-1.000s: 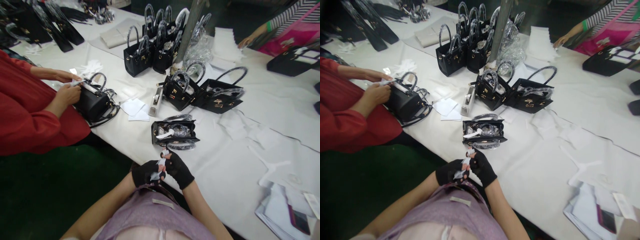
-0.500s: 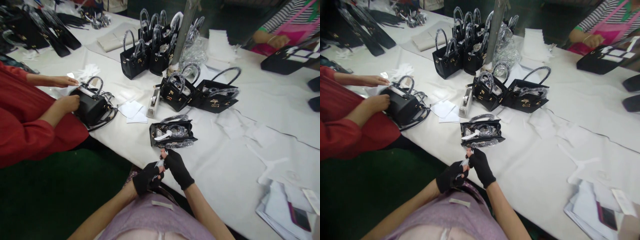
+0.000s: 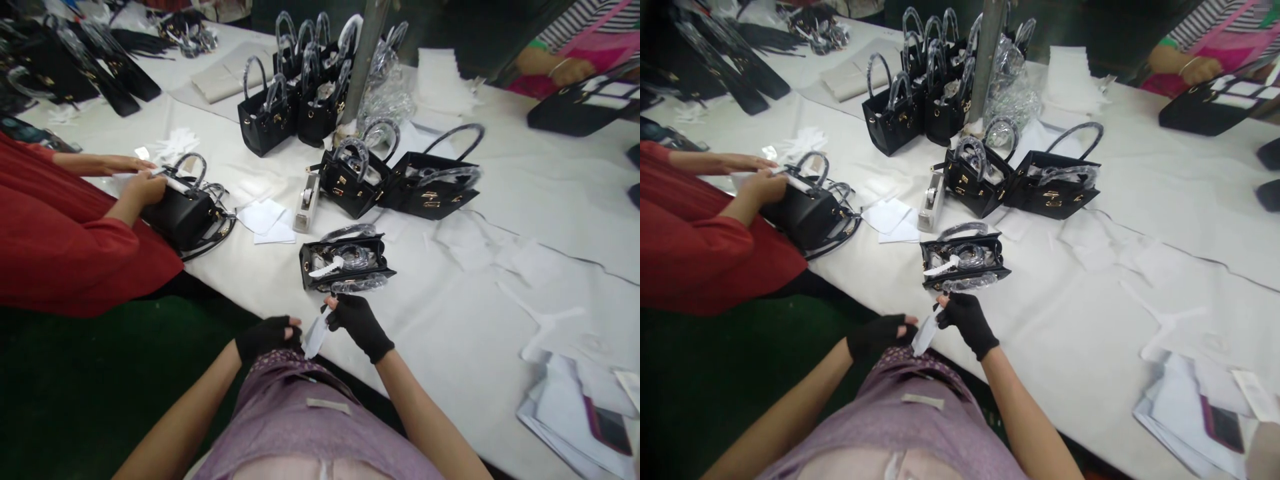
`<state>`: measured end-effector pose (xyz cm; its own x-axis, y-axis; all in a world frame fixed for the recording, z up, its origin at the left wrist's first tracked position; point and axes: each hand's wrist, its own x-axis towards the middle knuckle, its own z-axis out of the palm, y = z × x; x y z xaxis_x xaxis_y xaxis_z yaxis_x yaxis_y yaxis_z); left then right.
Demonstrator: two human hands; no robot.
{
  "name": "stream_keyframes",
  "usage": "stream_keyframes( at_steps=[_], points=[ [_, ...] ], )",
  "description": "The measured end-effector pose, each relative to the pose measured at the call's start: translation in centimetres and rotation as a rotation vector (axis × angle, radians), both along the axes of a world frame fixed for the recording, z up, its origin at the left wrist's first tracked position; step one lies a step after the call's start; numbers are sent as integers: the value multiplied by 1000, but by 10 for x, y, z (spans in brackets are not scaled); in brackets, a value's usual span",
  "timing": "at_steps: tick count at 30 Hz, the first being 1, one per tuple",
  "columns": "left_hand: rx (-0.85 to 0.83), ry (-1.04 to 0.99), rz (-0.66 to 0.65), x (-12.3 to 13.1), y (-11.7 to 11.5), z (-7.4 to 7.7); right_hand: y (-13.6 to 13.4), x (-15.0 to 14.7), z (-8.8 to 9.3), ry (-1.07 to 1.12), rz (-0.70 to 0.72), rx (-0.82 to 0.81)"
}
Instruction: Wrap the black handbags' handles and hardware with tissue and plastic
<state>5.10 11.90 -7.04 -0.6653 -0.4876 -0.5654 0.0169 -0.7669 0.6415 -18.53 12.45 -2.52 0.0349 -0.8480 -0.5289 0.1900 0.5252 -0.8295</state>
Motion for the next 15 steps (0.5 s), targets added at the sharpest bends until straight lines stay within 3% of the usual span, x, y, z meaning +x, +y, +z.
stream_keyframes(
  at_steps=[2, 6, 8, 11, 15],
  points=[
    [20, -10, 119, -15, -14, 2, 0, 0, 0, -16, 12, -5],
    [79, 117, 5, -67, -19, 25, 1, 0, 2, -14, 36, -86],
    [37, 66, 9, -84, -13, 34, 1, -1, 4, 10, 46, -123],
    [-89, -57, 78, -93, -4, 35, -1, -1, 4, 58, 30, -147],
    [-170, -25, 183, -91, 2, 31, -1, -4, -7, 67, 59, -171]
  ],
)
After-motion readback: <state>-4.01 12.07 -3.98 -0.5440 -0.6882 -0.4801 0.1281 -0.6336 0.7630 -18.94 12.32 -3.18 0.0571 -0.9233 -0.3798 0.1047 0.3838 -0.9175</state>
